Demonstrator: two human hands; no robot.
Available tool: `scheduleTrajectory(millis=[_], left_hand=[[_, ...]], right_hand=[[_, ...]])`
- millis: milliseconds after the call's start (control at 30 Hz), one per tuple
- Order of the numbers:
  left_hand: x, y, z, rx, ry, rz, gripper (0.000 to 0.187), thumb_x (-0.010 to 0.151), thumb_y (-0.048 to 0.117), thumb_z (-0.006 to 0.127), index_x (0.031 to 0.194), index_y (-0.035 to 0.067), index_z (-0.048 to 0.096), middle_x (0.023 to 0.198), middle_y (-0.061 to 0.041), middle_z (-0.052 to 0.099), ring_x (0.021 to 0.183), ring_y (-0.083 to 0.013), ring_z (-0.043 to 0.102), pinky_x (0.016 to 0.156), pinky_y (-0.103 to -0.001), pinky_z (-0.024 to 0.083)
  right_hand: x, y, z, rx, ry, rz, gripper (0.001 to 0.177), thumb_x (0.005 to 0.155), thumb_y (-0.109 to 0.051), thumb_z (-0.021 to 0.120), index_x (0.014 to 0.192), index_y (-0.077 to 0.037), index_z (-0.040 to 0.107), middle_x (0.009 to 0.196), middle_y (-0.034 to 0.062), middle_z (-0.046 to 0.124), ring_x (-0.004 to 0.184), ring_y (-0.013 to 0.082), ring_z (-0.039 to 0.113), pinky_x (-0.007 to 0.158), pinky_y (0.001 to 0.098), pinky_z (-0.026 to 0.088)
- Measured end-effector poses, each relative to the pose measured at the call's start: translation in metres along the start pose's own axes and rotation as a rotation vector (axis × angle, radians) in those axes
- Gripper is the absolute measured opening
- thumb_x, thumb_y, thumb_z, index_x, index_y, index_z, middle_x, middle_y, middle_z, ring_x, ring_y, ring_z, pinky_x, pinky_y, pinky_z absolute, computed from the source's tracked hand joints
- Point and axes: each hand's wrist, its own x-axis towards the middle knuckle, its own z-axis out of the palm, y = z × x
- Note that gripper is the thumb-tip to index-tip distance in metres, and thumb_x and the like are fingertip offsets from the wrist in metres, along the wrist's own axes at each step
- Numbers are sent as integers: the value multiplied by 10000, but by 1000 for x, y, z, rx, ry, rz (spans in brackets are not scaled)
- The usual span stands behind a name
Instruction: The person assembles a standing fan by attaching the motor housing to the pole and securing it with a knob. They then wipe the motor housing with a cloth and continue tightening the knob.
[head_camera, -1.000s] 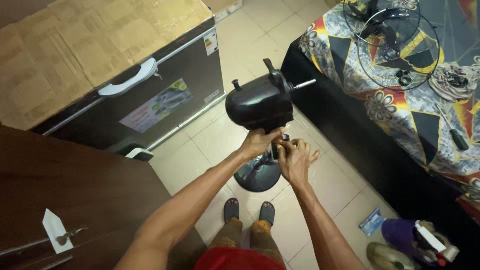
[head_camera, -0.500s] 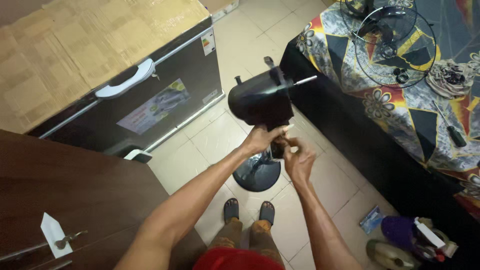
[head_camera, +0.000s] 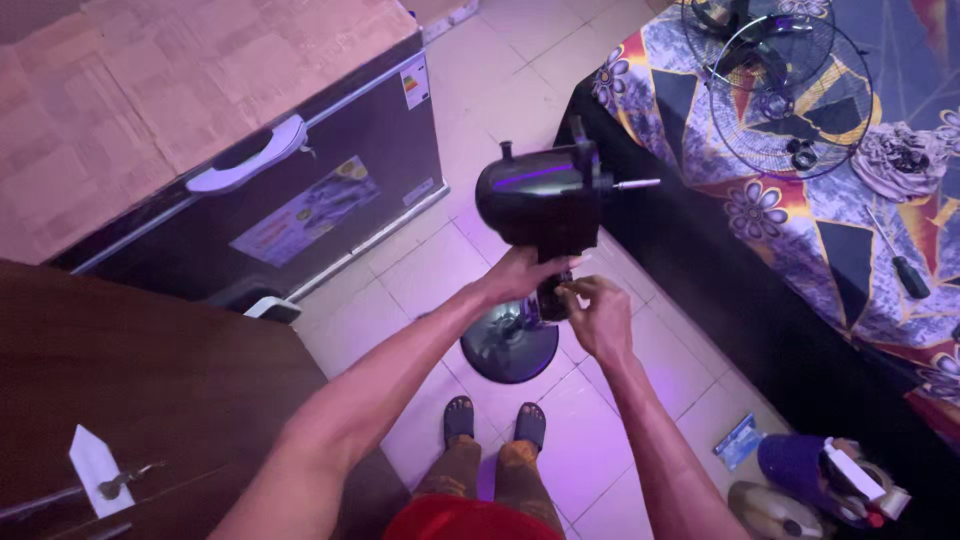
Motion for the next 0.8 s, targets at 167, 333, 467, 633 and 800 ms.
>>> scheduleTrajectory(millis=[167,333,467,633,800], left_hand=[[-1,-7,12,-91,-55,-79,528,898,561,686,1081,76,786,893,-29,771,850,-90,657,774,-347,550],[-4,-8,21,1,-80,-189,555,924,586,673,1018,54,800,864,-42,764,832,-118,640,788,-361,523],[2,-11,29,18,-64,-144,514,911,542,709,1098,68,776,934,-50,760,861,-127,632,802,-344,521],[13,-17,28,-30,-93,163,495,940,496,713,1184,66,735,978,-75,722,879,-160,603,801,-360,530],[13,-12,20,76,-114,-129,491,960,515,678,1090,54,783,908,-80,757,821,-145,658,779,-344,531]], right_hand=[[3,10,12,-22,-117,221,243,881,-221,781,995,-6,796,990,205,784,884,290,757,810,384,569],[-6,33,-2,406,-104,384,447,758,-48,786,1190,-22,674,1084,118,773,968,219,763,803,344,613],[-3,33,-29,271,-128,523,408,833,-25,777,1234,-41,703,1078,142,774,975,228,761,832,352,595],[2,43,-35,262,-72,434,366,854,-10,749,1218,-16,711,1124,131,776,974,209,764,835,331,599],[-13,56,0,331,-186,482,519,793,153,546,1252,-31,704,1085,137,784,905,257,781,776,372,636]])
